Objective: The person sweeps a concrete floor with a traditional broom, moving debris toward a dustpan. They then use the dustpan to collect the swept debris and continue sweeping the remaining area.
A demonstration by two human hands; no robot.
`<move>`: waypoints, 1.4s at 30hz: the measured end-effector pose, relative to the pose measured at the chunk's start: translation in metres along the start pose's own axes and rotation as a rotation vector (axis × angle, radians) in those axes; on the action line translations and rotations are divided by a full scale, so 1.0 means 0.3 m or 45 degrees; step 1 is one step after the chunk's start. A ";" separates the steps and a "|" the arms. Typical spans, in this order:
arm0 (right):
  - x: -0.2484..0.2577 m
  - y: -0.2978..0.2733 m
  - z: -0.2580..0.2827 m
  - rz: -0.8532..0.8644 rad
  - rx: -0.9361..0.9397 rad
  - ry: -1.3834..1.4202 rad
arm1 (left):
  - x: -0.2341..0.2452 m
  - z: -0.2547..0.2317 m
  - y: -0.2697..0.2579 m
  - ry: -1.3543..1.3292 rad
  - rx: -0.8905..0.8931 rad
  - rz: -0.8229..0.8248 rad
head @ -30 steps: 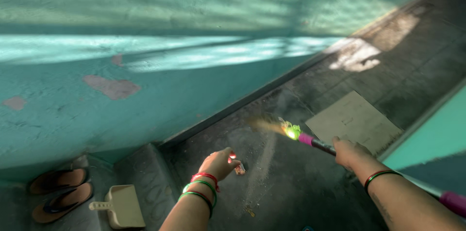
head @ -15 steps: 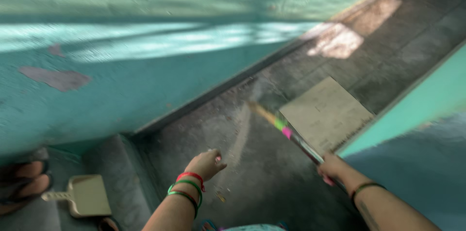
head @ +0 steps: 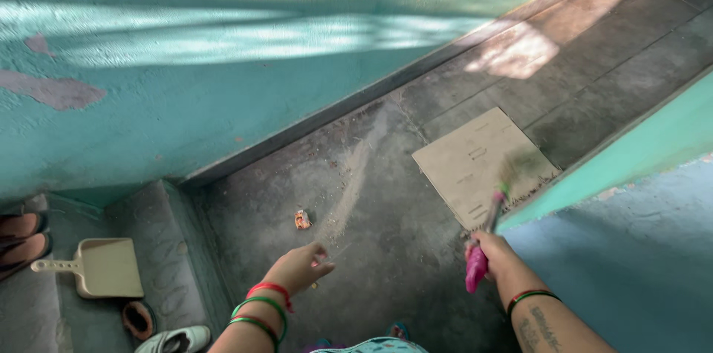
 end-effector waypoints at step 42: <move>-0.481 -0.608 -0.469 0.046 0.029 0.127 | 0.044 0.253 -0.083 0.017 -0.336 0.166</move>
Point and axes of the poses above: each hand's wrist, its own y-axis towards the middle knuckle, its own x-axis out of the back of the hand, z = x × y, the point moved 4 cm from there along y, towards the middle knuckle, and after that the axes turned 1 degree about -z, right-handed, at the moved point
